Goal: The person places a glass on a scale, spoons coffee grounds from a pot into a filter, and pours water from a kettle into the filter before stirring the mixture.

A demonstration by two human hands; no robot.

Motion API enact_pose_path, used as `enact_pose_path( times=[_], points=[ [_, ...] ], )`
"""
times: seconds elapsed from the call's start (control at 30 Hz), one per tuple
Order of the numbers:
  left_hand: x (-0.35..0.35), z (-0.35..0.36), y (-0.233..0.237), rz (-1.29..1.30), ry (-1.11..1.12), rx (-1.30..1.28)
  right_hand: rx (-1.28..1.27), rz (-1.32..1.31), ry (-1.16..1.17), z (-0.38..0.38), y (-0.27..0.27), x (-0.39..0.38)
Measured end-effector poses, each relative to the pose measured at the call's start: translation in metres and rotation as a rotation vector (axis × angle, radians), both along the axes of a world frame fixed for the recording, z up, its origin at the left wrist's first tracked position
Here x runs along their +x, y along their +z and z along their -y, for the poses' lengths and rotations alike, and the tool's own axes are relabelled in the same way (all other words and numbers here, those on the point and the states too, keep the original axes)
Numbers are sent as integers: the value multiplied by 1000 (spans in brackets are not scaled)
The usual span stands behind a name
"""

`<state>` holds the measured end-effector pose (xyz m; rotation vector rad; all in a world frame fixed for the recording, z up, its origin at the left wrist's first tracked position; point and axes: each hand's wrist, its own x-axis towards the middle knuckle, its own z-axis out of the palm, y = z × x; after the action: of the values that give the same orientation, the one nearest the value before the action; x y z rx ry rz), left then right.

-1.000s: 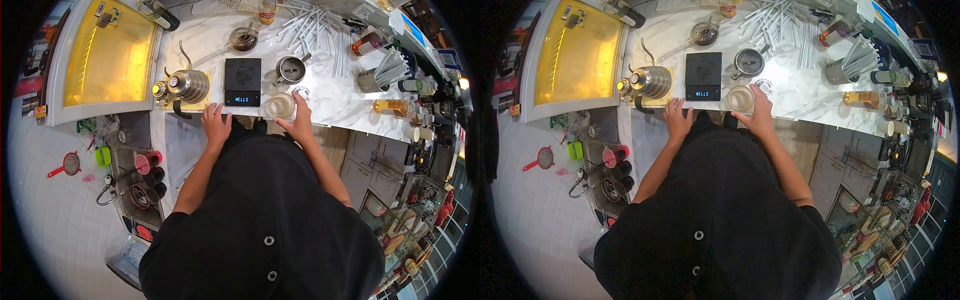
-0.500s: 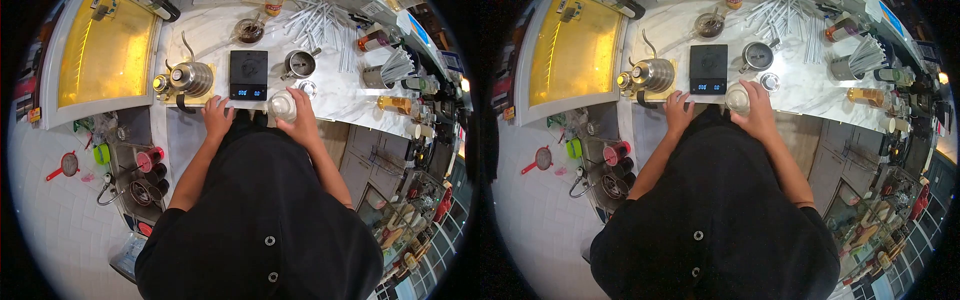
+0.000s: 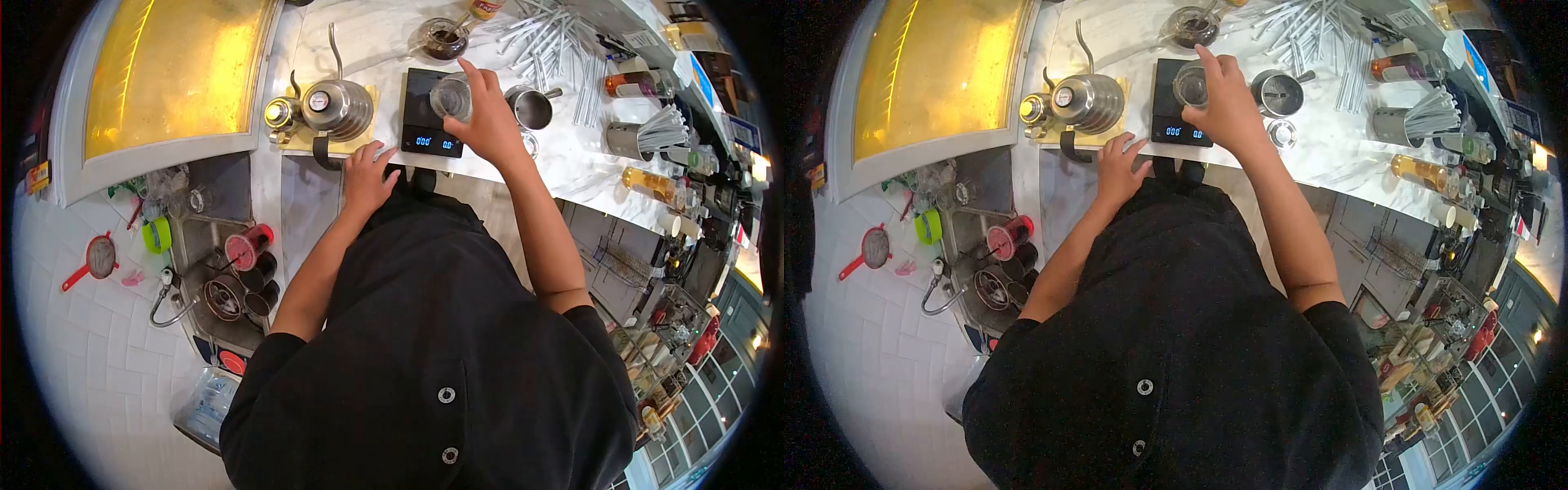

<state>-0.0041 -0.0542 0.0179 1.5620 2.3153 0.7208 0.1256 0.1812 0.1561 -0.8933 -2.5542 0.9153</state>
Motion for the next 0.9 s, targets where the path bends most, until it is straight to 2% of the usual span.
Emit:
enact_pose_path(
  times=[0.07,0.57,0.83,0.9],
  points=[
    [-2,1,-2,7,-7,-6,-8,66,-4,-6,-10,-8],
    [-15,3,-1,83,-57,17,24,86,-3,-6,-41,-22],
    [-21,-3,8,155,-70,25,38,146,-20,1,-38,-22],
    [-22,-6,11,224,-51,33,130,148,-44,6,-33,-21]
  ],
)
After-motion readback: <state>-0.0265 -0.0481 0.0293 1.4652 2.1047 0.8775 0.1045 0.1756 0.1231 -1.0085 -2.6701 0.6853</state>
